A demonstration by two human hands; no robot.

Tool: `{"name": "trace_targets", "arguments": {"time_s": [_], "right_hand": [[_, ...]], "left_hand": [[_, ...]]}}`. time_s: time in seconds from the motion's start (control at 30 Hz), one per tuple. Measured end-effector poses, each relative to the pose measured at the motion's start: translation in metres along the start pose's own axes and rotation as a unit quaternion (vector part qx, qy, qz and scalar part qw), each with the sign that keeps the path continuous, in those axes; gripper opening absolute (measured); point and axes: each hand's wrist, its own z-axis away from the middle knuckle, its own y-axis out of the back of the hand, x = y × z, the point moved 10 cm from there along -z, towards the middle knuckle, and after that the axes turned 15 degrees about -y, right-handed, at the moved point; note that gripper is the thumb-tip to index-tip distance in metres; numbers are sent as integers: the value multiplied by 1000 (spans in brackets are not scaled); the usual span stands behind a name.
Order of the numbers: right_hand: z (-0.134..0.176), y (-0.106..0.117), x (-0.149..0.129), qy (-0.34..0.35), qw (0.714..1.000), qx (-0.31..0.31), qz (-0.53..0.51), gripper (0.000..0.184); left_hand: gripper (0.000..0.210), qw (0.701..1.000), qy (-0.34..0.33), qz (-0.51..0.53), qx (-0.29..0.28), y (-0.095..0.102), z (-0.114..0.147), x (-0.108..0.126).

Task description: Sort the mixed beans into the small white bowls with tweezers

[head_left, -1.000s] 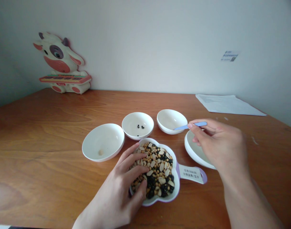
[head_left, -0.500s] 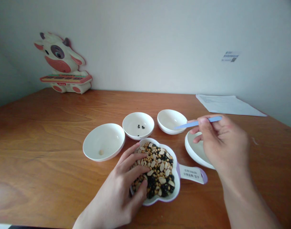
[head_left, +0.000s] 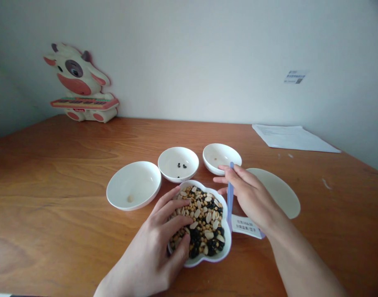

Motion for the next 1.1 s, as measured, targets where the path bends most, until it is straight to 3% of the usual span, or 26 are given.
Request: {"name": "trace_targets", "arguments": {"time_s": [0.13, 0.43, 0.6, 0.7, 0.87, 1.1], "right_hand": [[1, 2, -8, 61, 997, 18, 41, 44], [2, -3, -3, 20, 999, -20, 30, 45], [8, -4, -7, 35, 998, -28, 43, 43], [14, 0, -18, 72, 995, -3, 70, 39], [33, 10, -44, 202, 975, 67, 69, 34], [37, -7, -49, 233, 971, -8, 42, 22]], "left_hand": [[32, 1000, -3, -3, -1, 2, 0, 1], [33, 1000, -4, 1, 3, 1, 0, 1], [31, 1000, -1, 1, 2, 1, 1, 1], [31, 1000, -2, 5, 0, 1, 1, 1], [29, 1000, 0, 10, 6, 2, 0, 1], [33, 1000, 0, 9, 2, 0, 1, 1]]}}
